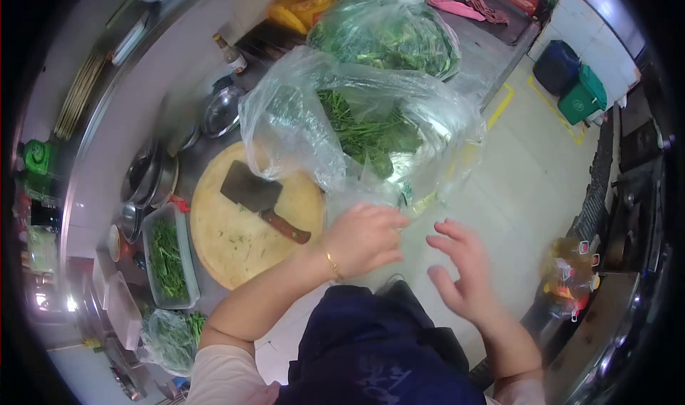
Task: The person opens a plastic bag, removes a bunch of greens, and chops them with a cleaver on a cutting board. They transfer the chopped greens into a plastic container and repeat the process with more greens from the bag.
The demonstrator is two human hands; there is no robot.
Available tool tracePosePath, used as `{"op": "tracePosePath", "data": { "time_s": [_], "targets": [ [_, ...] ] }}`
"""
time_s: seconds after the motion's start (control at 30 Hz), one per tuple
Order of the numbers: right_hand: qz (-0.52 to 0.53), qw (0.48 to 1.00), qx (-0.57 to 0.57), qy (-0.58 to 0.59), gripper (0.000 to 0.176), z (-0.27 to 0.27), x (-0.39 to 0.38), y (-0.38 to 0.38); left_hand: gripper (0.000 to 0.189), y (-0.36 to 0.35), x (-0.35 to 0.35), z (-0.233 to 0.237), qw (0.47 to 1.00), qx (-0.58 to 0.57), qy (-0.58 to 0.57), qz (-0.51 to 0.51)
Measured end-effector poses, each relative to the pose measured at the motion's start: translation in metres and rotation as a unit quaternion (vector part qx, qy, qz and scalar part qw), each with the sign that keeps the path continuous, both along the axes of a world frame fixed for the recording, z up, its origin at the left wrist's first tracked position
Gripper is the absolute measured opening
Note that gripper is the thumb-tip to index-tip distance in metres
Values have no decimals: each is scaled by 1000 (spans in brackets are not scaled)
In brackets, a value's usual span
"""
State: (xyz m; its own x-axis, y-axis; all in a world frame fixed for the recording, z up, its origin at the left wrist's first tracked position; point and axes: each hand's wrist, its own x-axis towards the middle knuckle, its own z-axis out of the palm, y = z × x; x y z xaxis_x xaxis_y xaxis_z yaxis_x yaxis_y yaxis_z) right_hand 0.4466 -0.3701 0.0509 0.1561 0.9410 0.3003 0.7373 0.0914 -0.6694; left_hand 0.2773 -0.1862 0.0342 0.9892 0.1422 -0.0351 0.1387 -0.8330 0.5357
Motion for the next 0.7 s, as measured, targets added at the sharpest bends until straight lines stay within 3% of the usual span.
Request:
{"op": "tracePosePath", "data": {
  "time_s": [0.03,0.13,0.2,0.23,0.27,0.33,0.43,0.53,0.57,0.67,0.7],
  "targets": [
    [-8,1000,17,8,43,0,9,15,51,12,15,8,1000,3,-13,14],
    [-13,998,46,32,34,-10,29,69,53,54,34,1,978,204,9,50],
    [-6,997,52,47,29,-24,38,118,46,67,30,-5,951,295,86,-2],
    [15,998,-15,57,29,-30,43,143,42,73,26,-9,932,341,122,-31],
    [35,994,-83,65,29,-37,50,169,38,77,19,-20,936,342,72,-50],
    [95,959,-211,-166,40,-71,69,221,29,79,-1,-47,939,334,-30,-78],
    [103,928,-141,-329,49,-128,84,265,17,74,-20,-30,949,194,212,-133],
    [163,891,-175,-385,53,-134,61,271,14,70,-49,-31,988,140,-4,-64],
    [144,888,-166,-404,54,-149,54,272,14,70,-51,-24,992,110,11,-55],
    [110,897,-313,-293,56,-175,47,279,20,66,-51,1,998,43,49,-20],
    [110,916,-265,-280,58,-182,49,274,23,64,-48,4,998,38,58,-2]
  ]
}}
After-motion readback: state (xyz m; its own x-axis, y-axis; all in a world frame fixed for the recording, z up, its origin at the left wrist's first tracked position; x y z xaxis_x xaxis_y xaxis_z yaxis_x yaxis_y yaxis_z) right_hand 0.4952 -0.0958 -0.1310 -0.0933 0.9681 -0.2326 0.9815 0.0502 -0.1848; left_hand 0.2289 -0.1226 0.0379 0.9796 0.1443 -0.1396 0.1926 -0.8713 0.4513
